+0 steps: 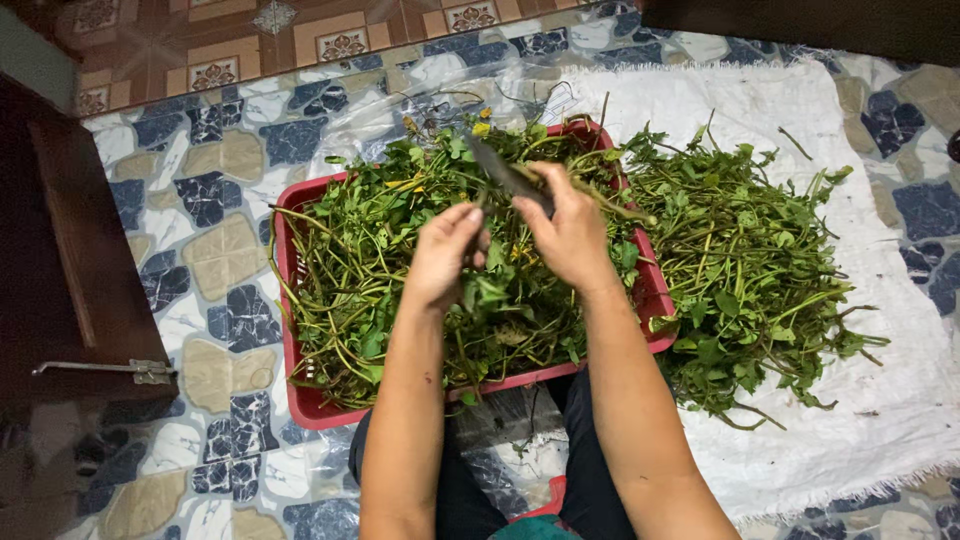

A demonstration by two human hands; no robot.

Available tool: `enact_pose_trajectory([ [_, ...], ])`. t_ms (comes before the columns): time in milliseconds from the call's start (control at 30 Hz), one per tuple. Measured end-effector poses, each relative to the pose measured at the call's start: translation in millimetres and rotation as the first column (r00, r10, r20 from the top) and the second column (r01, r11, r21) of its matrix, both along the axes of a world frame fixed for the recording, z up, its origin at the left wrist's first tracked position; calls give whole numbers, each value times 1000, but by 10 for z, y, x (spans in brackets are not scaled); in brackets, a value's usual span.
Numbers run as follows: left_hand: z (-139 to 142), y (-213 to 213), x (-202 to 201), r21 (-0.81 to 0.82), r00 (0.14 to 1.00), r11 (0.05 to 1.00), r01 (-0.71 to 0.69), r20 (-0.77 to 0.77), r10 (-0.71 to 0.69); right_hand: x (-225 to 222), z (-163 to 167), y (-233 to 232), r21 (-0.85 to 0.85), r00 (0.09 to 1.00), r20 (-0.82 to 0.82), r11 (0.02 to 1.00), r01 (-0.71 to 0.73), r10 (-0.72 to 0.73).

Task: The person sits on the floor and uses a knife to trim green leafy vegetables from a red basket. They cut stems and leaves, placing the trimmed pieces onto a white cloth beside the basket.

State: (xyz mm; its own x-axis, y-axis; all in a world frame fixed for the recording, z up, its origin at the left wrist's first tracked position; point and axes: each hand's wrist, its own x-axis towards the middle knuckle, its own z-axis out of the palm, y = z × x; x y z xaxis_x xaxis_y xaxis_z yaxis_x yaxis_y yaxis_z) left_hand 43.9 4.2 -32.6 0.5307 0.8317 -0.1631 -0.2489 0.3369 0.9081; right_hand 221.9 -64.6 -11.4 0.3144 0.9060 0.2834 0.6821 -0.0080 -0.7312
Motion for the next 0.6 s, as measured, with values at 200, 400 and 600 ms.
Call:
enact_pose_trajectory([
  [200, -59, -261, 284, 191, 980, 972, 140, -168, -109, 352, 134, 99, 179, 911, 70, 903, 390, -407],
  [400, -113, -87, 184, 230, 992, 973, 18, -128, 12, 659, 395, -218, -70, 901, -318, 955, 288, -295],
  [600, -320, -14, 178, 235, 989, 964, 121, -111, -97, 117, 394, -225, -125, 952, -140, 949, -288, 271],
])
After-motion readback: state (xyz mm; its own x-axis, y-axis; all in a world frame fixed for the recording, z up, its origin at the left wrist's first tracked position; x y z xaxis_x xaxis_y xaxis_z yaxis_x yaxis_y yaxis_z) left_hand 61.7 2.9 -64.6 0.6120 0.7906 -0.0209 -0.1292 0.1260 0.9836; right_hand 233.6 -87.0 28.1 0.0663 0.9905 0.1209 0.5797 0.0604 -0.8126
